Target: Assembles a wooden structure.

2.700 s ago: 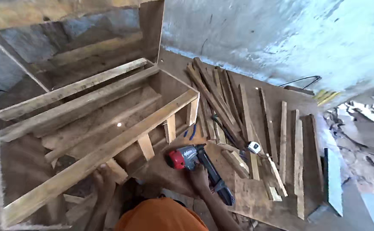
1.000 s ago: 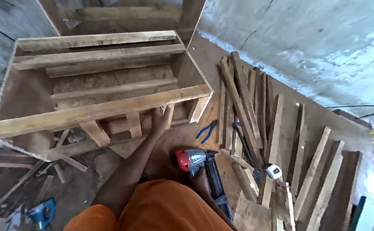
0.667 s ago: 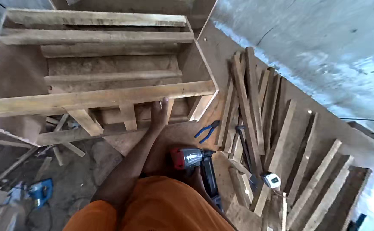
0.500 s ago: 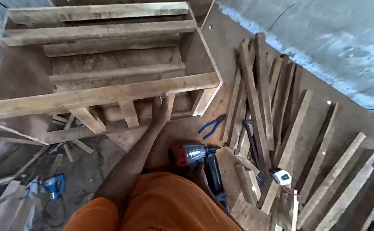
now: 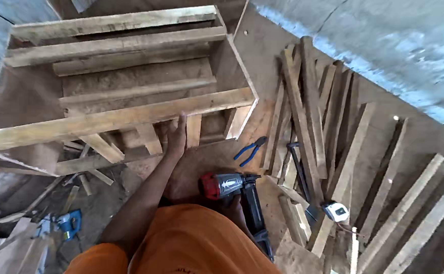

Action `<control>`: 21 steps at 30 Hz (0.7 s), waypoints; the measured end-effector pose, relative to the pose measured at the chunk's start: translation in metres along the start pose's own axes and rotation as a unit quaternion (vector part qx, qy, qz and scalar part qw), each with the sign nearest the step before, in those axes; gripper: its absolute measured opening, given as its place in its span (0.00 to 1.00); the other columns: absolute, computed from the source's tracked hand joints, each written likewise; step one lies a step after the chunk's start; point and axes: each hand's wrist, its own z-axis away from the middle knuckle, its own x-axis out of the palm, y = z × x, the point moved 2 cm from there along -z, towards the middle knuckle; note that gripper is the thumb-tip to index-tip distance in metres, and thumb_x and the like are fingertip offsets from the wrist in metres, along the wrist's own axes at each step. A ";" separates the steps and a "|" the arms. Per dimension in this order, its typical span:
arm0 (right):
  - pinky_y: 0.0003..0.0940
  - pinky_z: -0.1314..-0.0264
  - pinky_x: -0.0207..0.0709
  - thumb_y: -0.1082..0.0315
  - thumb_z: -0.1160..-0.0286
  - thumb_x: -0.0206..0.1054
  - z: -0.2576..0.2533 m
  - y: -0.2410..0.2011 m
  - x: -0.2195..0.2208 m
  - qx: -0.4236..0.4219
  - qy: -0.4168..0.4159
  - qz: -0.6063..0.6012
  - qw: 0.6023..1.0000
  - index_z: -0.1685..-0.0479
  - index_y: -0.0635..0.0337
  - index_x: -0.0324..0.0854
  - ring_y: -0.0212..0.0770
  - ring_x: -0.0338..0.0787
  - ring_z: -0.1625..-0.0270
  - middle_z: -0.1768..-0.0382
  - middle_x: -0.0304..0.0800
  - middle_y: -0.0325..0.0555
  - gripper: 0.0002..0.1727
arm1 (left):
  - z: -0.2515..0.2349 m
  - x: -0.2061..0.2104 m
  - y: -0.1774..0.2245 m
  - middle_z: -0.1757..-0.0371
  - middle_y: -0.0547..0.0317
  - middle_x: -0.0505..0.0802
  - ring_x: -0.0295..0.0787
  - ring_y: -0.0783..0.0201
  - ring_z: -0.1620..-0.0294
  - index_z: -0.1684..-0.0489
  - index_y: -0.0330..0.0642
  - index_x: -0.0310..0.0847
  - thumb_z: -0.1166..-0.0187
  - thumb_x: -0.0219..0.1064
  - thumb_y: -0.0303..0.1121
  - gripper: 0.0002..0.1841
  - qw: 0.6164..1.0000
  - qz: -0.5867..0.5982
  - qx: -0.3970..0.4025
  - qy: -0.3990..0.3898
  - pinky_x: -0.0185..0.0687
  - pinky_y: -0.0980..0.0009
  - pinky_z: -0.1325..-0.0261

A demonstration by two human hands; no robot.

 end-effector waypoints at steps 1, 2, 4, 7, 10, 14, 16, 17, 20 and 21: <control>0.58 0.38 0.82 0.54 0.41 0.85 -0.008 0.012 0.009 -0.028 0.032 -0.005 0.999 0.18 0.71 0.58 0.58 0.91 0.43 0.45 0.89 0.65 0.53 | -0.001 -0.002 -0.001 0.27 0.42 0.84 0.81 0.57 0.25 0.26 0.30 0.74 0.07 0.48 0.51 0.30 1.000 0.023 -0.003 0.010 0.76 0.55 0.20; 0.58 0.41 0.84 0.51 0.45 0.86 -0.010 0.020 0.013 -0.046 0.052 -0.005 0.998 0.18 0.69 0.60 0.57 0.92 0.45 0.48 0.90 0.63 0.55 | -0.001 -0.004 -0.001 0.26 0.42 0.84 0.80 0.57 0.24 0.25 0.30 0.73 0.07 0.47 0.52 0.31 0.999 0.035 -0.001 0.019 0.75 0.55 0.20; 0.60 0.39 0.82 0.50 0.44 0.87 -0.005 0.019 0.011 -0.047 0.040 -0.004 0.998 0.15 0.66 0.57 0.58 0.91 0.44 0.47 0.90 0.62 0.57 | -0.002 -0.007 -0.001 0.25 0.42 0.83 0.79 0.57 0.22 0.24 0.31 0.72 0.07 0.47 0.53 0.32 0.999 0.028 0.000 0.032 0.74 0.54 0.19; 0.58 0.48 0.87 0.49 0.43 0.83 -0.012 0.026 0.016 -0.055 0.051 0.028 0.997 0.19 0.61 0.59 0.54 0.94 0.51 0.54 0.91 0.56 0.52 | 0.000 -0.010 0.006 0.25 0.41 0.83 0.78 0.54 0.21 0.25 0.32 0.74 0.09 0.46 0.59 0.35 0.999 -0.032 -0.029 0.031 0.74 0.49 0.18; 0.61 0.39 0.82 0.53 0.36 0.82 0.007 -0.004 0.007 -0.003 0.038 0.000 0.999 0.16 0.69 0.57 0.58 0.92 0.44 0.48 0.91 0.63 0.51 | 0.001 -0.012 0.011 0.29 0.38 0.85 0.81 0.51 0.25 0.29 0.30 0.76 0.08 0.46 0.58 0.35 0.996 -0.073 -0.041 0.030 0.76 0.47 0.23; 0.60 0.43 0.85 0.51 0.39 0.80 -0.012 0.013 0.026 -0.007 0.091 0.025 0.996 0.17 0.71 0.58 0.57 0.93 0.47 0.49 0.91 0.62 0.52 | -0.004 -0.016 0.006 0.25 0.42 0.84 0.80 0.55 0.23 0.22 0.32 0.71 0.09 0.47 0.59 0.36 0.998 -0.062 -0.029 -0.001 0.77 0.51 0.19; 0.61 0.42 0.85 0.51 0.35 0.77 -0.014 0.005 0.025 0.039 0.068 0.080 0.994 0.17 0.65 0.56 0.58 0.93 0.44 0.48 0.91 0.62 0.49 | -0.005 -0.017 0.005 0.22 0.43 0.81 0.77 0.57 0.20 0.18 0.34 0.67 0.09 0.48 0.57 0.35 0.999 -0.042 -0.026 -0.014 0.74 0.52 0.17; 0.62 0.41 0.84 0.52 0.33 0.77 -0.012 -0.001 0.023 0.052 0.062 0.092 0.992 0.18 0.66 0.56 0.61 0.92 0.43 0.47 0.90 0.64 0.47 | -0.005 -0.018 0.004 0.21 0.44 0.80 0.77 0.57 0.19 0.18 0.34 0.67 0.09 0.49 0.57 0.35 0.999 -0.032 -0.025 -0.014 0.74 0.52 0.17; 0.60 0.37 0.84 0.51 0.37 0.79 -0.017 -0.001 0.018 0.055 0.051 0.109 0.991 0.19 0.64 0.60 0.57 0.92 0.40 0.44 0.90 0.60 0.48 | -0.003 -0.015 0.008 0.23 0.42 0.81 0.77 0.59 0.20 0.18 0.32 0.67 0.09 0.50 0.54 0.34 0.999 -0.038 -0.005 -0.001 0.75 0.56 0.17; 0.59 0.34 0.83 0.51 0.40 0.82 -0.019 0.003 0.011 0.047 0.049 0.100 0.993 0.19 0.64 0.62 0.56 0.91 0.38 0.42 0.89 0.60 0.49 | -0.003 -0.014 0.012 0.22 0.40 0.80 0.76 0.59 0.19 0.19 0.30 0.67 0.09 0.50 0.53 0.34 0.999 -0.045 0.010 -0.001 0.72 0.58 0.16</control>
